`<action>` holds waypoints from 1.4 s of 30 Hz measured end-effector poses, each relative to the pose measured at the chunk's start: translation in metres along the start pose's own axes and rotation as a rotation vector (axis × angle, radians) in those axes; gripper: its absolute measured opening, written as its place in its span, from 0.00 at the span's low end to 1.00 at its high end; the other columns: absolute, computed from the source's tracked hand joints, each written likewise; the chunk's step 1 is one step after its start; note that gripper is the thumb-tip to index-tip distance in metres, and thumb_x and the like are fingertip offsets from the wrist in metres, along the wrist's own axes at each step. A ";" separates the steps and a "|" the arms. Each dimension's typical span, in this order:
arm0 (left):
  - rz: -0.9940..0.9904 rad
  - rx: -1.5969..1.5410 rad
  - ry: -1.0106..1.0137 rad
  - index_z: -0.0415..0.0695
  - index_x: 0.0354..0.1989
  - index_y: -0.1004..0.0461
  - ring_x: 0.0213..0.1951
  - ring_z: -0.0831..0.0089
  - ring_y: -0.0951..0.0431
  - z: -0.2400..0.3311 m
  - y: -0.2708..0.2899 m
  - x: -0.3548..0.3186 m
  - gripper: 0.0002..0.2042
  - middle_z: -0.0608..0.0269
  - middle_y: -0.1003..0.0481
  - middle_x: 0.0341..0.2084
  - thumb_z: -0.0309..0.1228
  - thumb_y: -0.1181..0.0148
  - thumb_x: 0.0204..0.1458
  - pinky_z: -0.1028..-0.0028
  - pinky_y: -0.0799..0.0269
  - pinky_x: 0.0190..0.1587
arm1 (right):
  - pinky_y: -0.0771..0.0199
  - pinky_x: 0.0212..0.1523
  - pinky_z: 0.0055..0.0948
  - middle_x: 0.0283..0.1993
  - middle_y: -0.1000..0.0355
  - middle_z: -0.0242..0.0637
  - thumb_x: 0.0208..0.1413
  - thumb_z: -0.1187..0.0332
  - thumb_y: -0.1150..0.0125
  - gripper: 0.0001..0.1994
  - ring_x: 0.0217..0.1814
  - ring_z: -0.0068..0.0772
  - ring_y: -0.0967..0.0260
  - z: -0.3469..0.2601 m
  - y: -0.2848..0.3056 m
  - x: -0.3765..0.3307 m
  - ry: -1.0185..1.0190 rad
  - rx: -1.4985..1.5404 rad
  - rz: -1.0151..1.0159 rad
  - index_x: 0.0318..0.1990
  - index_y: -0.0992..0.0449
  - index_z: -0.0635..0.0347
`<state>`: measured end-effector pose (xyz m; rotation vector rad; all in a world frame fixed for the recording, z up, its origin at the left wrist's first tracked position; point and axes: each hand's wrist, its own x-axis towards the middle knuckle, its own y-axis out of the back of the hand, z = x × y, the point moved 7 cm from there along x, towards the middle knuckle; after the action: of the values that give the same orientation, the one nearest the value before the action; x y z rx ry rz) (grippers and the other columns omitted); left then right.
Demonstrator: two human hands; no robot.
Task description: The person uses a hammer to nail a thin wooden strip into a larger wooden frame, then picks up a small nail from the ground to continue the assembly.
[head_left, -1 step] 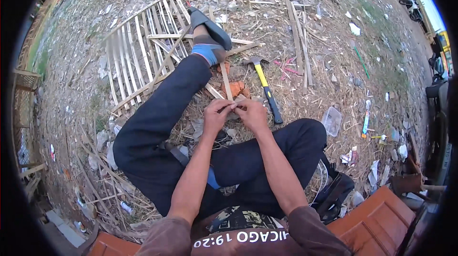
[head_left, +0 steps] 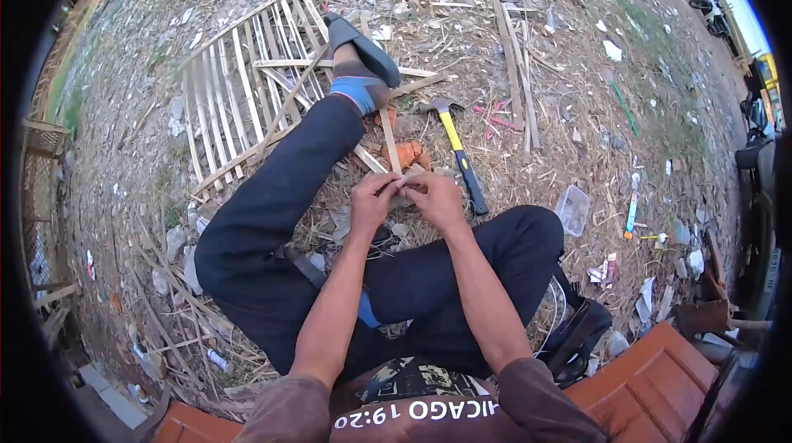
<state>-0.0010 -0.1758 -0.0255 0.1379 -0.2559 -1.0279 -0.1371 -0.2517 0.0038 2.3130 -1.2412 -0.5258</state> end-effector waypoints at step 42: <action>0.038 0.002 0.012 0.36 0.37 0.18 0.30 0.71 0.19 -0.008 0.000 -0.003 0.10 0.56 0.20 0.28 0.21 0.30 0.45 0.73 0.25 0.36 | 0.27 0.34 0.55 0.31 0.26 0.60 0.64 0.71 0.47 0.18 0.34 0.66 0.26 -0.053 0.028 -0.158 -0.157 -0.190 0.037 0.57 0.38 0.70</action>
<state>0.0003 -0.1734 -0.0336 0.1403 -0.2479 -0.9892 -0.2103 -0.1200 0.0808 2.1197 -1.2446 -0.7894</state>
